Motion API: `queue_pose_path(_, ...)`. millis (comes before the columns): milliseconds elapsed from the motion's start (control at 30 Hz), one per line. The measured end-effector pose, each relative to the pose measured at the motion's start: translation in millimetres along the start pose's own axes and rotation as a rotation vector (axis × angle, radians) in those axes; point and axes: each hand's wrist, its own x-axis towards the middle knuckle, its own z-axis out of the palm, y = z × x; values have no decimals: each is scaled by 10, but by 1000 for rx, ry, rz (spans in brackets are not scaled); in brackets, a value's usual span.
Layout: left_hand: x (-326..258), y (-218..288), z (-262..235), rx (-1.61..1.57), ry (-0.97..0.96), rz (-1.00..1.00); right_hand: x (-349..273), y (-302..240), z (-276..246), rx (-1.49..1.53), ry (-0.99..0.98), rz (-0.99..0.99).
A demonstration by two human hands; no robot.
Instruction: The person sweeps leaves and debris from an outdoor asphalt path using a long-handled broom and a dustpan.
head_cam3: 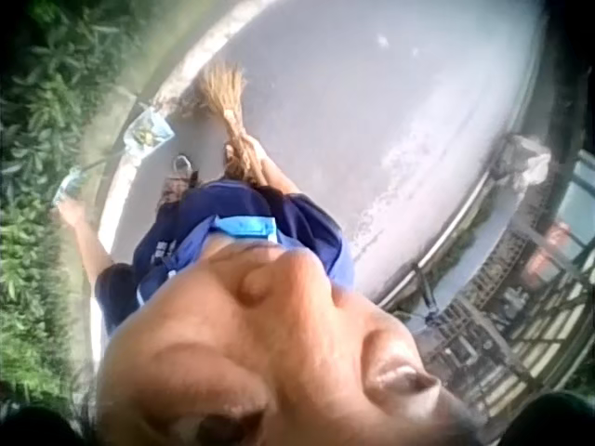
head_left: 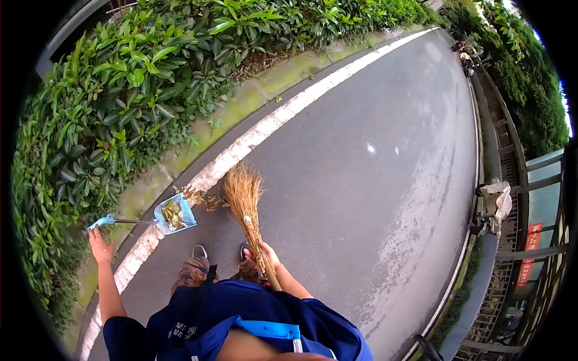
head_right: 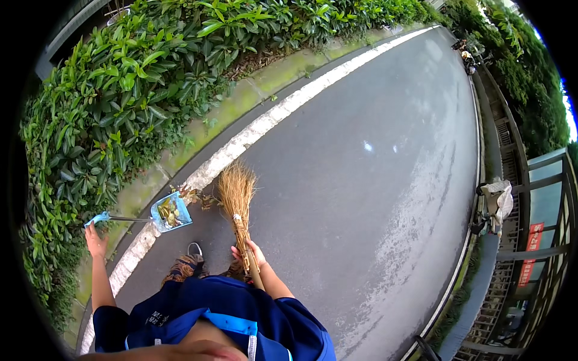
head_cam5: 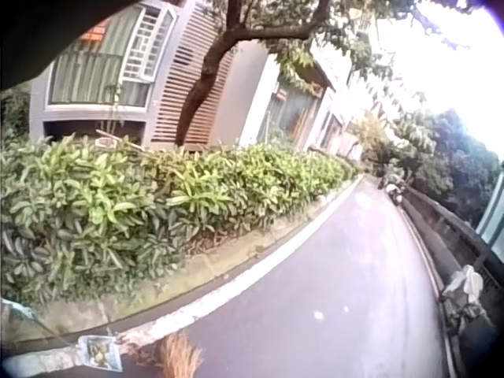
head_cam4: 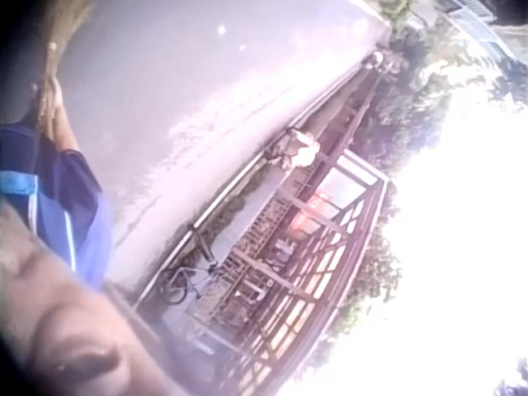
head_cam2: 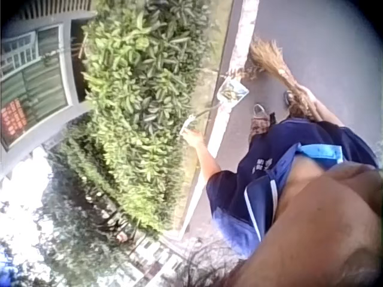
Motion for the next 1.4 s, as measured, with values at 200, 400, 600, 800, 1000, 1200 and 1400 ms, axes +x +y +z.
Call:
queue_pose_path(200,558,-328,207,113,-114,211,247,168,290,-72,-10,243)
queue_pose_path(400,994,-282,132,-48,-577,267,212,739,555,82,64,236)
queue_pose_path(600,752,-244,22,-131,-484,337,-122,1149,818,-579,144,-234)
queue_pose_path(800,686,-253,-83,-329,-596,309,-422,1101,408,-740,367,-408)
queue_pose_path(1000,457,-327,-13,-352,-548,267,-241,971,194,-966,537,-325)
queue_pose_path(1200,341,-135,149,-339,-592,228,-224,1534,-51,-1360,564,-11)
queue_pose_path(1400,458,-15,103,-293,-593,239,-419,1940,68,-982,142,61)
